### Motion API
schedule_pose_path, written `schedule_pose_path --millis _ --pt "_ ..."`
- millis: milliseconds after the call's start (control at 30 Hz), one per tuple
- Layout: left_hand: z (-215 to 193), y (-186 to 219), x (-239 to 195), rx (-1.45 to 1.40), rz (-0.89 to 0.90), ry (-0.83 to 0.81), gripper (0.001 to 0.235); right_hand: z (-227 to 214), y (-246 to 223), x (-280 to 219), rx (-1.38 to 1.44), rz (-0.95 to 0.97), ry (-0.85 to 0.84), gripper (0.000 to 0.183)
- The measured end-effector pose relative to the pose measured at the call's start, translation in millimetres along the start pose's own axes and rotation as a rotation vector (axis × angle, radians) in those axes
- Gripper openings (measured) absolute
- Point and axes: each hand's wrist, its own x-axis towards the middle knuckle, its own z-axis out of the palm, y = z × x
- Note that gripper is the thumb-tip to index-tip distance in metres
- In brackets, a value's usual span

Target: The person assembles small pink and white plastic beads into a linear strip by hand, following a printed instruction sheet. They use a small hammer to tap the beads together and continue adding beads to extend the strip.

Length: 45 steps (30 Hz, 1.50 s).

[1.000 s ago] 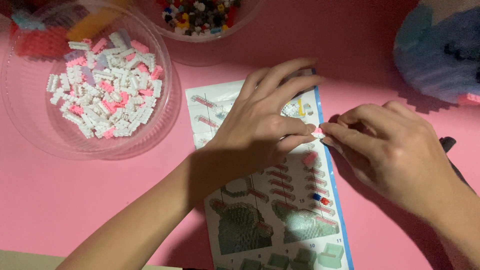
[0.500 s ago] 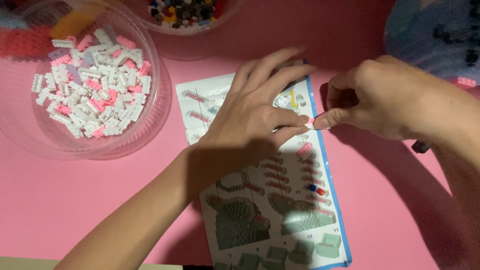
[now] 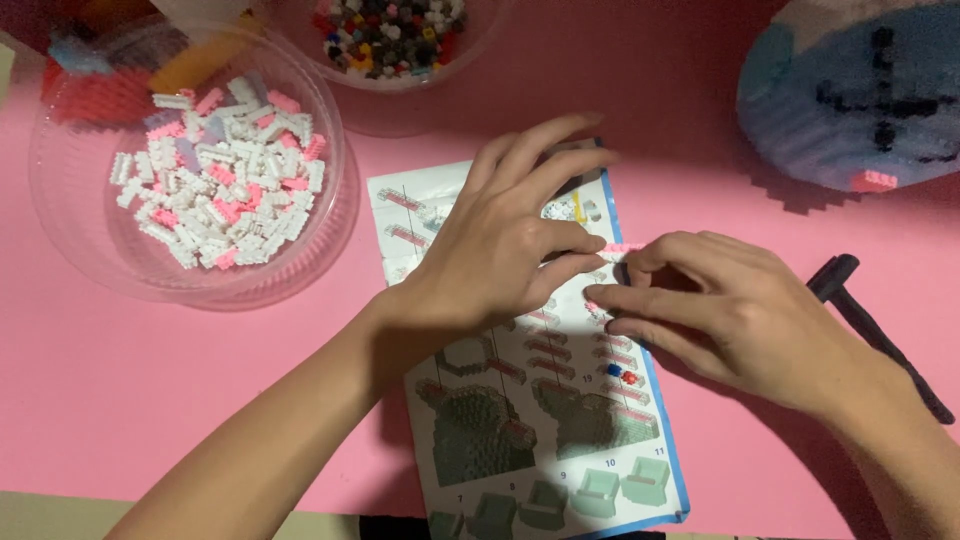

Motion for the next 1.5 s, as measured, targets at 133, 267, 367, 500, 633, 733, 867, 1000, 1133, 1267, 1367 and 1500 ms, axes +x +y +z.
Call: schedule_pose_path --millis 133,267,367,500,633,733,867,1000,1133,1267,1367,1500 --pt "2 -2 0 0.009 0.001 0.007 0.015 2 8 -12 -0.102 -0.011 0.095 0.021" --pt "-2 3 2 -0.019 -0.022 -0.017 0.016 -7 16 -20 -0.117 0.186 0.194 0.019" --pt "1 1 0 -0.004 -0.014 -0.010 0.015 3 27 -26 -0.096 0.229 0.225 0.020" --pt "-7 9 3 -0.019 0.004 -0.026 0.016 6 30 -25 -0.053 0.201 0.214 0.021" --pt "-3 12 5 0.035 0.028 -0.029 0.035 4 24 -22 -0.029 0.209 0.224 0.026" --pt "-1 12 3 0.059 0.042 -0.033 0.027 5 23 -23 -0.026 0.234 0.219 0.026" --pt "1 7 2 0.028 0.026 -0.037 0.011 7 22 -24 -0.010 0.268 0.227 0.021" --pt "-2 12 3 0.024 0.015 -0.044 0.017 11 16 -19 0.041 0.311 0.297 0.022" --pt "-1 11 0 0.011 0.024 -0.016 0.031 13 17 -18 0.075 0.327 0.282 0.023" --pt "0 9 0 0.013 0.017 -0.010 0.026 12 18 -18 0.058 0.297 0.249 0.025" --pt "-2 11 1 0.007 0.020 0.001 0.029 11 18 -18 0.047 0.291 0.245 0.025" --pt "-4 12 3 -0.036 0.006 -0.003 0.025 11 17 -16 0.029 0.296 0.240 0.023"
